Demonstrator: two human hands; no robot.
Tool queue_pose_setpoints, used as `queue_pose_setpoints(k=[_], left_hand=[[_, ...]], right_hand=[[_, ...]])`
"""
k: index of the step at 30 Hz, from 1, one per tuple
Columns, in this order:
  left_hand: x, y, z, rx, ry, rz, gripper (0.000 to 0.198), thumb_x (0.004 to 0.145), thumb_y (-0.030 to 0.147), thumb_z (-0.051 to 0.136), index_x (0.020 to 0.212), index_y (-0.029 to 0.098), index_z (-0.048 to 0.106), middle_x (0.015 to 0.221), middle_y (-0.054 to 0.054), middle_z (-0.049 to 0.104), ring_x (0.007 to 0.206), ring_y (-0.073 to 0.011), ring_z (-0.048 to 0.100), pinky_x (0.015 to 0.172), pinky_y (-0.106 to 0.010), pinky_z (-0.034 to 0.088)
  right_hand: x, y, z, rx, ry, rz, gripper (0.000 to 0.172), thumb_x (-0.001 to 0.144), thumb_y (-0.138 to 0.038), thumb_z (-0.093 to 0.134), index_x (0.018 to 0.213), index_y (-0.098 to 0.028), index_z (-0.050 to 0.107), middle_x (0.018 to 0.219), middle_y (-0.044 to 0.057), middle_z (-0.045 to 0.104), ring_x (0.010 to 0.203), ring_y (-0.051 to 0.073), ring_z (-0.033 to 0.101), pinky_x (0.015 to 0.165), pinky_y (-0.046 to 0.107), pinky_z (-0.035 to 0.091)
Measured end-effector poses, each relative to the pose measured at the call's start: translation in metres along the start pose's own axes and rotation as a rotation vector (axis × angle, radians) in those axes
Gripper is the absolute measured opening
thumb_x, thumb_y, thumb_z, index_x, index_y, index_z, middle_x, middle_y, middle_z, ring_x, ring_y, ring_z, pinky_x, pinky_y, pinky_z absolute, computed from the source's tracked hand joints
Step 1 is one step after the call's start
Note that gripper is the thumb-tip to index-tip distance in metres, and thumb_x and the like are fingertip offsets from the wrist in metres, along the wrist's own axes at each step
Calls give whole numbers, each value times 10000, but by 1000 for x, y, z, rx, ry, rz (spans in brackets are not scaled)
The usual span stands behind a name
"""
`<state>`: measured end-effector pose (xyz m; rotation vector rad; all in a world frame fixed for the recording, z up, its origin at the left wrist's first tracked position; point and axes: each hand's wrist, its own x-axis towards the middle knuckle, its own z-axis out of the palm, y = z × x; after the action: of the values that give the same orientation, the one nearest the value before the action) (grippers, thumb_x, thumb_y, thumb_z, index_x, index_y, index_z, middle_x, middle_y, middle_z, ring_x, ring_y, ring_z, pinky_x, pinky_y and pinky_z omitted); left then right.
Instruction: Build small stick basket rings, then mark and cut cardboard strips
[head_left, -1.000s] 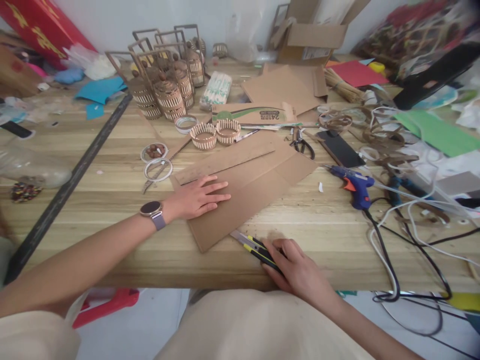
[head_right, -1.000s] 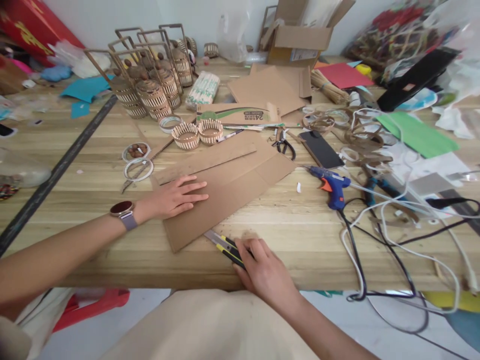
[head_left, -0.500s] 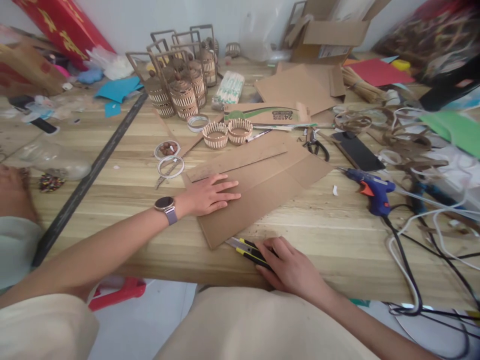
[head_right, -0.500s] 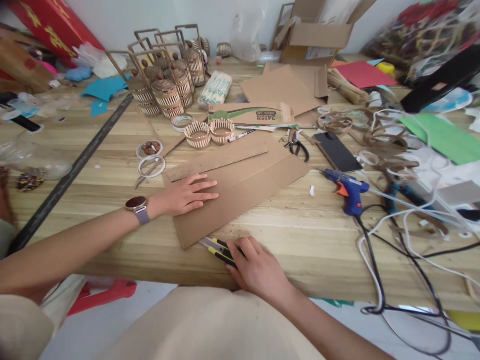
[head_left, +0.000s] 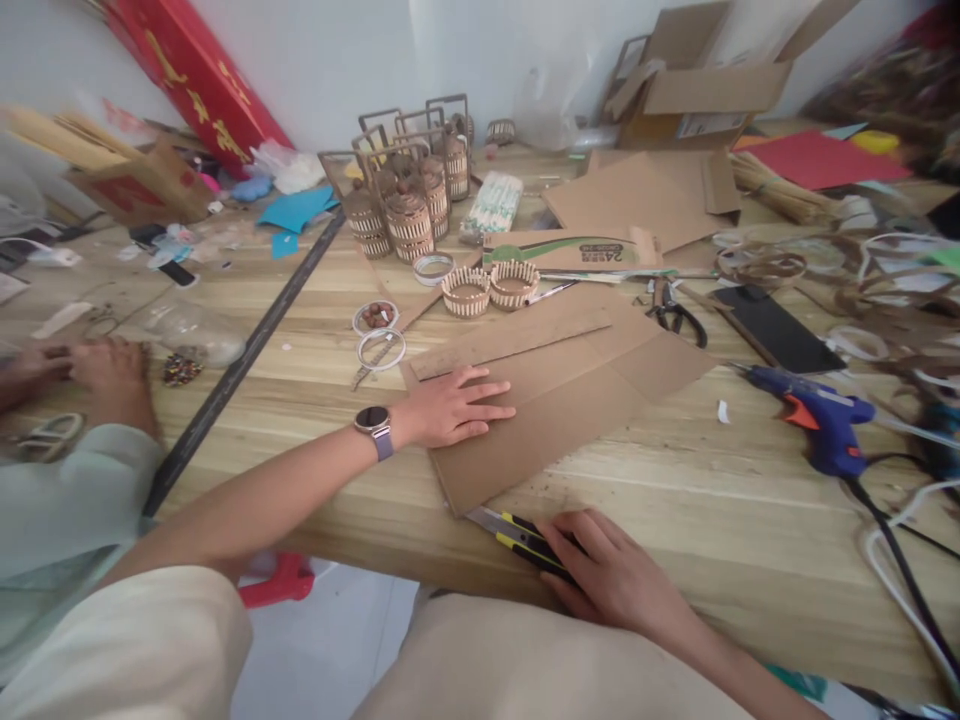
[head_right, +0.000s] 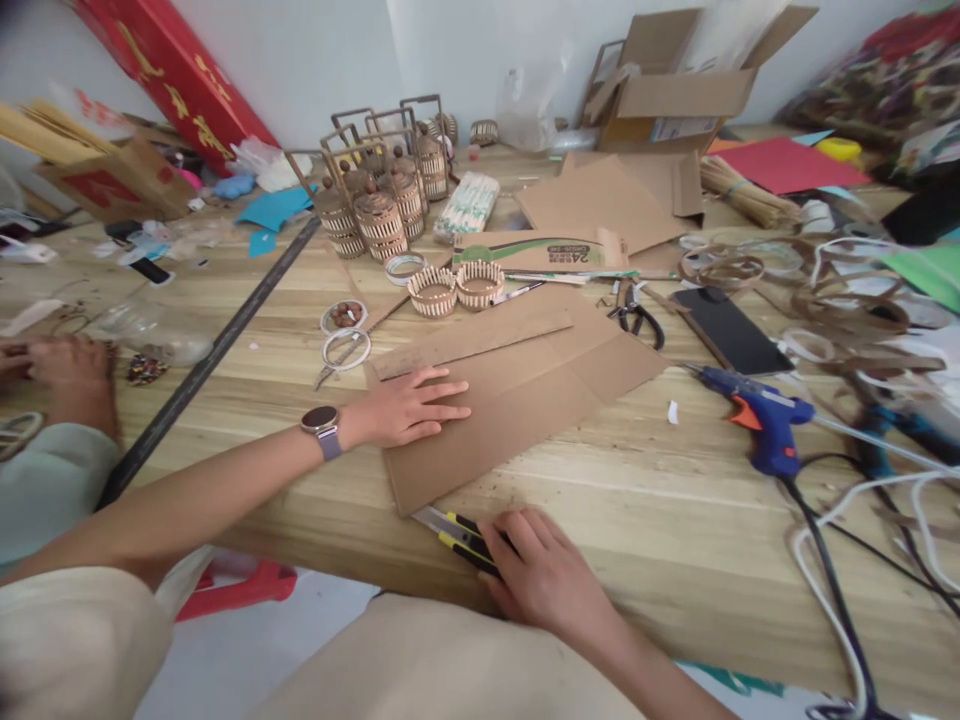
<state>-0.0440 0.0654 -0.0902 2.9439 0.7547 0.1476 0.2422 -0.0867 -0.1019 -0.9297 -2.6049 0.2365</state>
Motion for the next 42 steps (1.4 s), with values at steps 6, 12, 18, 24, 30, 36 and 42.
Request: queue_pose_setpoints(k=[6, 12, 18, 24, 30, 36, 42], left_hand=[[0, 0, 0, -1, -4, -3, 425, 1057, 401, 388, 1457, 329, 513, 1583, -34, 406, 1451, -322, 281, 1174, -532, 322], [-1, 0, 0, -20, -1, -8, 420, 1049, 401, 424, 1456, 342, 510, 1586, -29, 404, 1464, -314, 263, 1181, -531, 307], [-2, 1, -2, -4, -16, -3, 422, 1050, 403, 419, 1457, 337, 509, 1592, -25, 394, 1468, -314, 260, 1183, -522, 309], [-2, 0, -1, 7, -11, 15, 437, 1057, 409, 380, 1472, 326, 492, 1597, -36, 383, 1472, -329, 249, 1182, -536, 312], [-3, 0, 0, 15, -11, 15, 445, 1055, 419, 377, 1479, 333, 481, 1601, -31, 376, 1466, -330, 258, 1184, -537, 309], [-4, -2, 0, 8, -16, 25, 447, 1058, 420, 373, 1480, 322, 481, 1604, -42, 369, 1470, -336, 241, 1186, -552, 292], [-4, -3, -1, -21, -25, 21, 442, 1056, 408, 384, 1478, 321, 485, 1605, -44, 367, 1491, -322, 206, 1205, -545, 257]], right_hand=[[-11, -2, 26, -38, 114, 57, 328, 838, -201, 544, 1149, -168, 640, 881, 87, 629, 802, 230, 590, 712, 342, 534], [-17, 0, 38, -6, 119, 57, 355, 817, -223, 607, 1166, -166, 639, 908, 84, 624, 827, 229, 593, 729, 337, 534], [-22, 2, 43, -1, 129, 59, 373, 818, -202, 569, 1186, -174, 625, 915, 88, 629, 844, 233, 591, 753, 348, 544], [-26, 3, 46, -5, 186, 66, 370, 810, -235, 601, 1176, -190, 628, 891, 69, 625, 809, 219, 587, 740, 329, 538], [-27, 4, 47, -17, 184, 62, 346, 832, -235, 576, 1170, -186, 632, 881, 72, 623, 811, 223, 582, 747, 339, 539], [-25, 3, 41, -21, 176, 50, 319, 846, -235, 575, 1156, -183, 628, 865, 66, 623, 783, 212, 575, 717, 320, 520], [-21, 1, 26, -43, 158, 25, 250, 883, -291, 590, 1099, -179, 646, 841, 52, 613, 759, 193, 563, 699, 298, 495]])
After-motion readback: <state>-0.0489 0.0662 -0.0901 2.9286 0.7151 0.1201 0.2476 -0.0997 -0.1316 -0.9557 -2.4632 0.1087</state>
